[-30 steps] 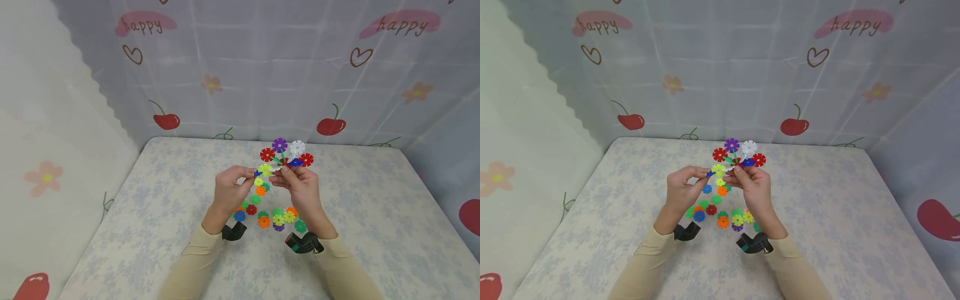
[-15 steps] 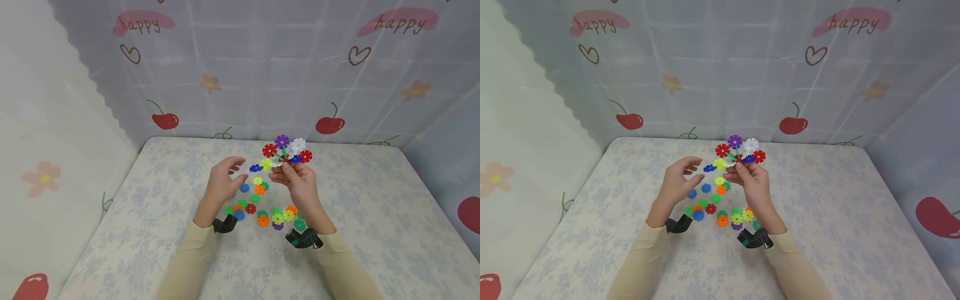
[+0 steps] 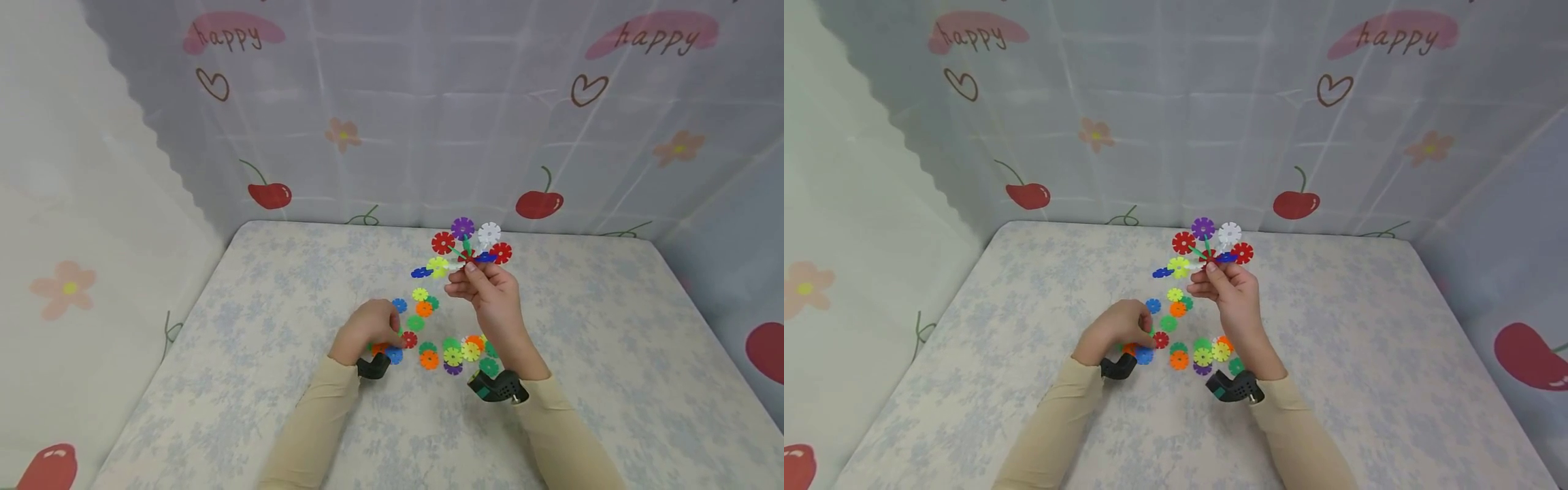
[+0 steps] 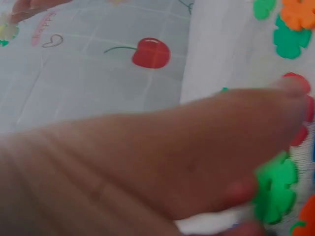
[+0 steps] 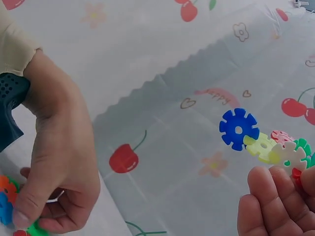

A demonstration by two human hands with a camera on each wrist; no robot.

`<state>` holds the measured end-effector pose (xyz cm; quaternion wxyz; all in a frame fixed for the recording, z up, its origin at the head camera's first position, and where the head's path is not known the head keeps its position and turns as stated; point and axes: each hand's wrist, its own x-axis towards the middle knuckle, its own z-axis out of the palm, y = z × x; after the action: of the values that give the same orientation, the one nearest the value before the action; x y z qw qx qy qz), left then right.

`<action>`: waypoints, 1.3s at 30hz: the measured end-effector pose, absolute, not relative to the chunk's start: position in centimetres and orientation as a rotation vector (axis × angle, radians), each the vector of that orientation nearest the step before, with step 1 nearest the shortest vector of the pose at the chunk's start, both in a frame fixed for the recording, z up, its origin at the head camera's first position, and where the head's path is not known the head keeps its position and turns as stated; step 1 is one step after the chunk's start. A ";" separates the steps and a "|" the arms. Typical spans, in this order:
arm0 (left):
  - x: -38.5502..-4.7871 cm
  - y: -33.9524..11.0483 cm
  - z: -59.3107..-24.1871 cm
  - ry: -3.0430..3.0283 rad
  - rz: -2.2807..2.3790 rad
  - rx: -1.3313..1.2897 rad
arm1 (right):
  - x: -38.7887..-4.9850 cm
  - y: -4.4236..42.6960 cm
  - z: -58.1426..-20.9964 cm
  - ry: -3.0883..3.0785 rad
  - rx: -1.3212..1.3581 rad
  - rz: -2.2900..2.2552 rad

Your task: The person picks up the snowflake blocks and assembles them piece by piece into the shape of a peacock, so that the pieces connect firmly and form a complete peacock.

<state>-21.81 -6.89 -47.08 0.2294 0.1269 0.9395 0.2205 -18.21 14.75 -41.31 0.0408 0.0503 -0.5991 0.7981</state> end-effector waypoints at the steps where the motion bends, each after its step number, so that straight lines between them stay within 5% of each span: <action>1: -21.7 -6.9 -46.9 2.579 0.575 0.338 | -18.2 14.8 -41.3 -1.832 0.153 2.446; 23: -22.3 -7.2 -47.5 2.512 1.108 0.448 | -18.0 15.2 -41.3 -1.808 0.107 2.453; 33: -21.1 -7.5 -43.3 2.076 2.463 0.360 | -18.1 15.3 -41.0 -1.986 0.233 2.415; 39: -19.5 -7.2 -40.9 1.798 2.581 0.524 | -17.9 15.1 -40.8 -1.992 0.300 2.451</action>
<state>-19.54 -7.22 -40.94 -0.0237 0.1644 0.5636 0.8092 -17.93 15.10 -40.79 -0.0157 0.0944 -0.6278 0.7724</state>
